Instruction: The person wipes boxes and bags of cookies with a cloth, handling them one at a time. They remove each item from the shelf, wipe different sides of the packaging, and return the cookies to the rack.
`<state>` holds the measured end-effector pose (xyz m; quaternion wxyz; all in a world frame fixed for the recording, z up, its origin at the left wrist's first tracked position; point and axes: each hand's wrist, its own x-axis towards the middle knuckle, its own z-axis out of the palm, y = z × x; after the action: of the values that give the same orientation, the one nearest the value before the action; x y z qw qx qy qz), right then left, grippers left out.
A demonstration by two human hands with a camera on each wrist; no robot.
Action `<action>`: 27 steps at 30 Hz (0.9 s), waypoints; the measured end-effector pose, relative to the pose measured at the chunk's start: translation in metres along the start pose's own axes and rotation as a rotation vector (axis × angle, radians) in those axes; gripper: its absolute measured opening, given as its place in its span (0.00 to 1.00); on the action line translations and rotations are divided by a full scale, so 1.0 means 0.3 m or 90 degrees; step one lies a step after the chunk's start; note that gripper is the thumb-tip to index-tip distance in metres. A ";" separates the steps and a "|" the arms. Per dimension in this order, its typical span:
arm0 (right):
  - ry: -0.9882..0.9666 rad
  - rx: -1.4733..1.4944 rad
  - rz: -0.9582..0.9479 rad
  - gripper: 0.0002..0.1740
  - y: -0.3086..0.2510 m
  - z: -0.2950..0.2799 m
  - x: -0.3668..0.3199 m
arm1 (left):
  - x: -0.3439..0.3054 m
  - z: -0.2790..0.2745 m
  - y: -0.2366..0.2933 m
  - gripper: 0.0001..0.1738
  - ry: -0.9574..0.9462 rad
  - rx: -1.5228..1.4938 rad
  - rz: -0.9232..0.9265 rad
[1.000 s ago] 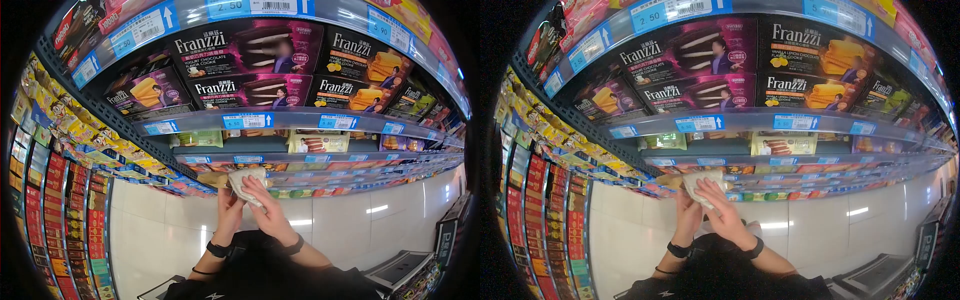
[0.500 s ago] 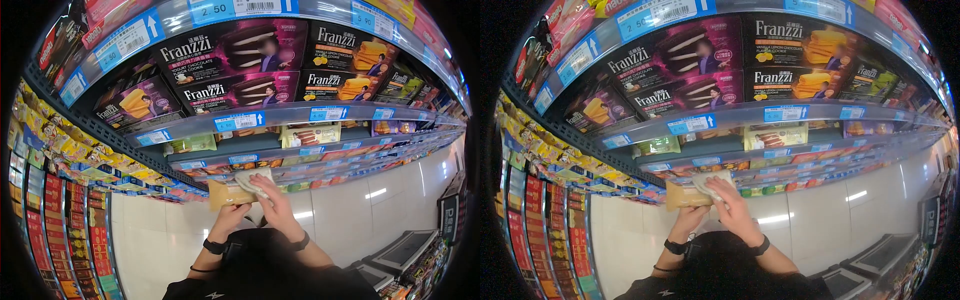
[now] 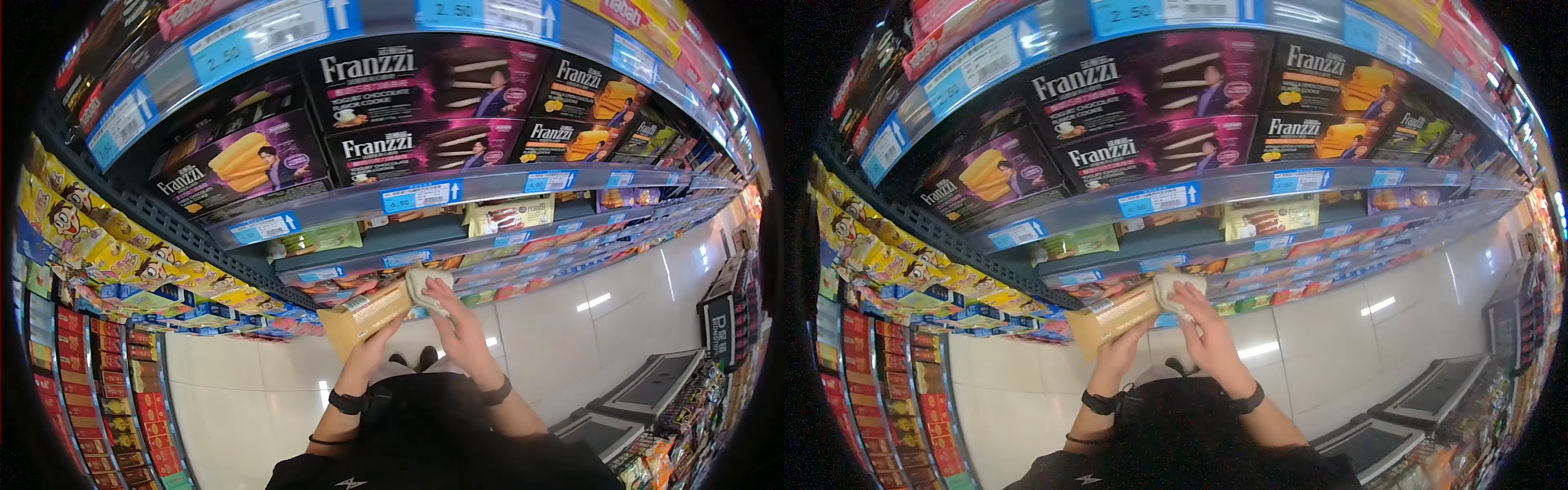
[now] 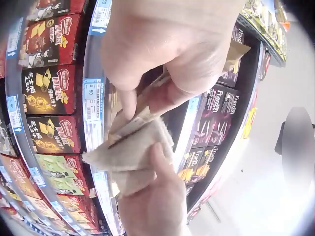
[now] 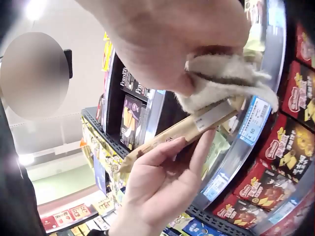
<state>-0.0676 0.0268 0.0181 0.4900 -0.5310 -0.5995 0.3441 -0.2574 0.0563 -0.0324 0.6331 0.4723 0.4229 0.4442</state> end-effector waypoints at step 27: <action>-0.060 -0.191 -0.206 0.29 -0.079 0.030 0.104 | 0.111 0.027 -0.025 0.24 0.022 -0.227 0.003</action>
<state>-0.0818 0.0536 0.0446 0.4261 -0.4781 -0.7436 0.1922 -0.2401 0.0854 -0.0419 0.6986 0.3456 0.3469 0.5216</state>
